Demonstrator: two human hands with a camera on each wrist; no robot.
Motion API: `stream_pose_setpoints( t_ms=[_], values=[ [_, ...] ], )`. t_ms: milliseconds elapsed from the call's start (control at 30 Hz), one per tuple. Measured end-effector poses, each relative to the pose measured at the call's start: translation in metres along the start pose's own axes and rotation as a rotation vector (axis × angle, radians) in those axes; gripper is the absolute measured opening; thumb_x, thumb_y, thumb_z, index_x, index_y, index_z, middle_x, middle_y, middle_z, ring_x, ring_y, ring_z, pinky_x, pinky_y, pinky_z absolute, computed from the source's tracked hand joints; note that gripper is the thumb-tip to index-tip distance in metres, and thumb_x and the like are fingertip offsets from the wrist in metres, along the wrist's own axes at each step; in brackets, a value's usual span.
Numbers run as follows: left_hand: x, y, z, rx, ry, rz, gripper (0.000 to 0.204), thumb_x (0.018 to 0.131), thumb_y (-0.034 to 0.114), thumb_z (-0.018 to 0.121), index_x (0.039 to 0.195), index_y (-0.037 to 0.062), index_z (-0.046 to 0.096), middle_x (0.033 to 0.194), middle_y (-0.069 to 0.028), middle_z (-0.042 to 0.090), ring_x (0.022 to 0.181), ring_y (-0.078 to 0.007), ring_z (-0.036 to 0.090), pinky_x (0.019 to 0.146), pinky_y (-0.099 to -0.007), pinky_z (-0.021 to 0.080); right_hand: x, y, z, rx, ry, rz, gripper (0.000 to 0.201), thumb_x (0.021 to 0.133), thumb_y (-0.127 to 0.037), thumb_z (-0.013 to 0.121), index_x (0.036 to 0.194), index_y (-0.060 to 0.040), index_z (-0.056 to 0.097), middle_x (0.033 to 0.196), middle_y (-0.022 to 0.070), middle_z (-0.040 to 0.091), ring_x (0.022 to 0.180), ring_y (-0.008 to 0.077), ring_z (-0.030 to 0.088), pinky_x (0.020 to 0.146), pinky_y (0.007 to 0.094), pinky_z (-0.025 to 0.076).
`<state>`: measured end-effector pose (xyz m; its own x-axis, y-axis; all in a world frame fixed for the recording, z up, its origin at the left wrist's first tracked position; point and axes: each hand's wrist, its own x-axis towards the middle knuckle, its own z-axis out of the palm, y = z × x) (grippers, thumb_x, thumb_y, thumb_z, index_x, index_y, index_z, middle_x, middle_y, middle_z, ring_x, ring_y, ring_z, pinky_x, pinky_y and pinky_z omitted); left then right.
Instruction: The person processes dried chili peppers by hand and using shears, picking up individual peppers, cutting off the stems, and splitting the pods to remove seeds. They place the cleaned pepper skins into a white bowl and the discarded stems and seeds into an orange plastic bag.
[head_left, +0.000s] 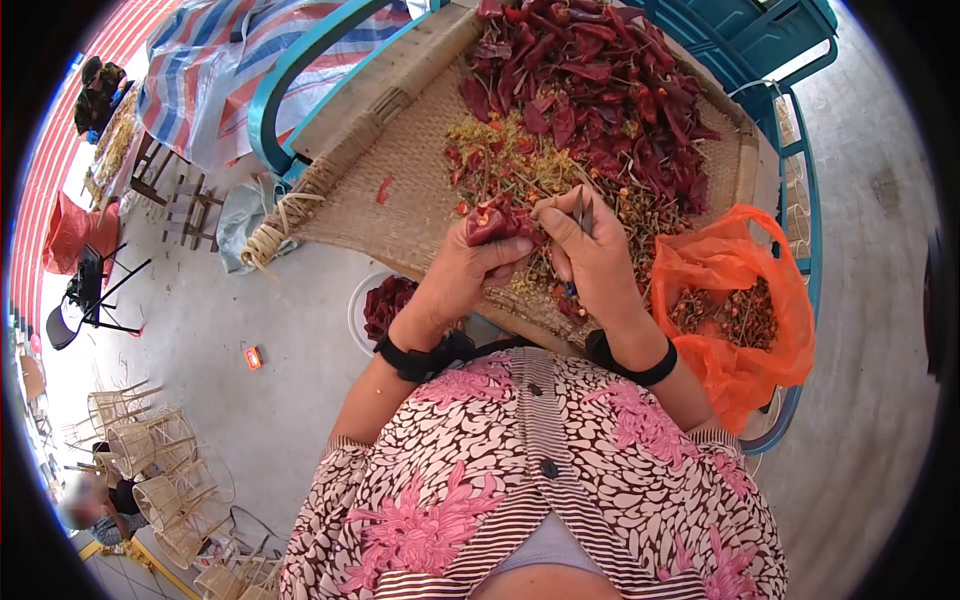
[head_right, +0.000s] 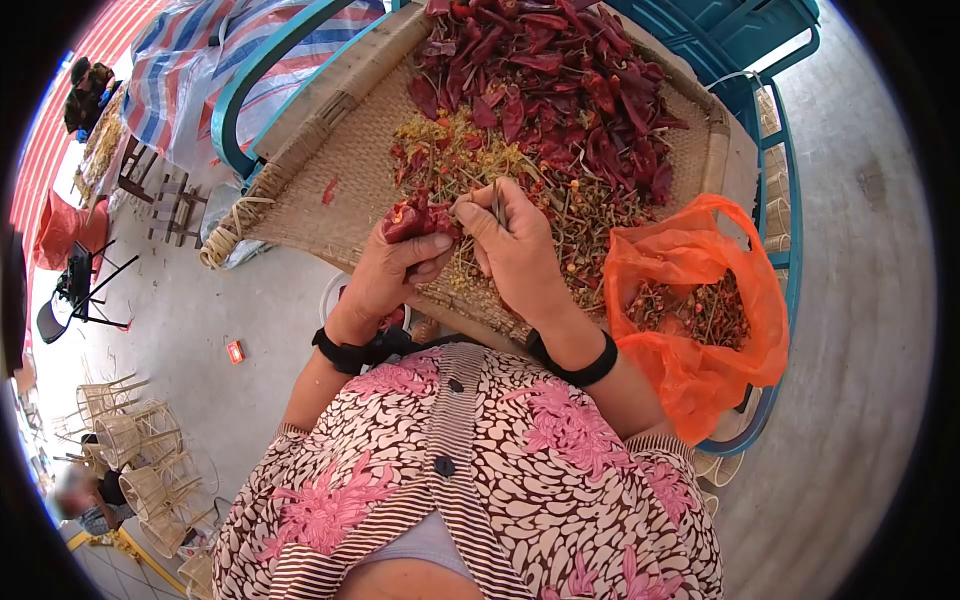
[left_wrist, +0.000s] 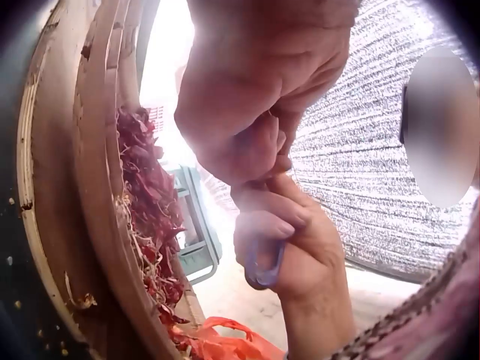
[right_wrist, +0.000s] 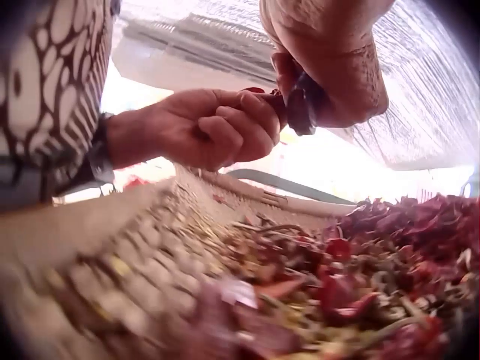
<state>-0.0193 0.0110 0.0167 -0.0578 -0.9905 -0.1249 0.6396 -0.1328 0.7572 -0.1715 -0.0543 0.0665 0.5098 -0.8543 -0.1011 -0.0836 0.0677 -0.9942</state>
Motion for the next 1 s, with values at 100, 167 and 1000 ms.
stream_pose_setpoints(
  t_ms=[100,167,1000],
  values=[
    [-0.004,0.015,-0.002,0.015,-0.087,-0.050,0.015,0.087,0.005,0.064,0.099,0.0038,0.054,0.064,0.0035,0.043,0.052,-0.0049,0.035,0.046,-0.0222,0.025,-0.002,-0.003,0.003,0.338,-0.040,0.168,0.011,0.095,-0.015,0.061,0.090,-0.0087,0.054,0.065,-0.0060,0.046,0.047,0.0026,0.040,0.043,0.0209,0.033],
    [-0.004,0.018,-0.006,0.009,-0.115,-0.069,0.017,0.087,0.004,0.064,0.100,0.0032,0.053,0.065,0.0033,0.043,0.052,-0.0049,0.034,0.046,-0.0224,0.024,-0.001,0.001,0.000,0.527,-0.110,0.275,0.010,0.095,-0.016,0.061,0.091,-0.0091,0.055,0.064,-0.0060,0.045,0.047,0.0031,0.039,0.043,0.0207,0.032],
    [-0.008,0.003,-0.022,0.179,-0.018,-0.048,0.028,0.084,0.007,0.072,0.108,0.0070,0.058,0.086,0.0056,0.055,0.072,-0.0050,0.049,0.062,-0.0222,0.040,0.050,-0.005,-0.056,0.033,0.284,0.025,0.012,0.091,-0.014,0.060,0.093,-0.0022,0.056,0.074,0.0010,0.055,0.054,0.0064,0.044,0.051,0.0250,0.039]
  ],
)
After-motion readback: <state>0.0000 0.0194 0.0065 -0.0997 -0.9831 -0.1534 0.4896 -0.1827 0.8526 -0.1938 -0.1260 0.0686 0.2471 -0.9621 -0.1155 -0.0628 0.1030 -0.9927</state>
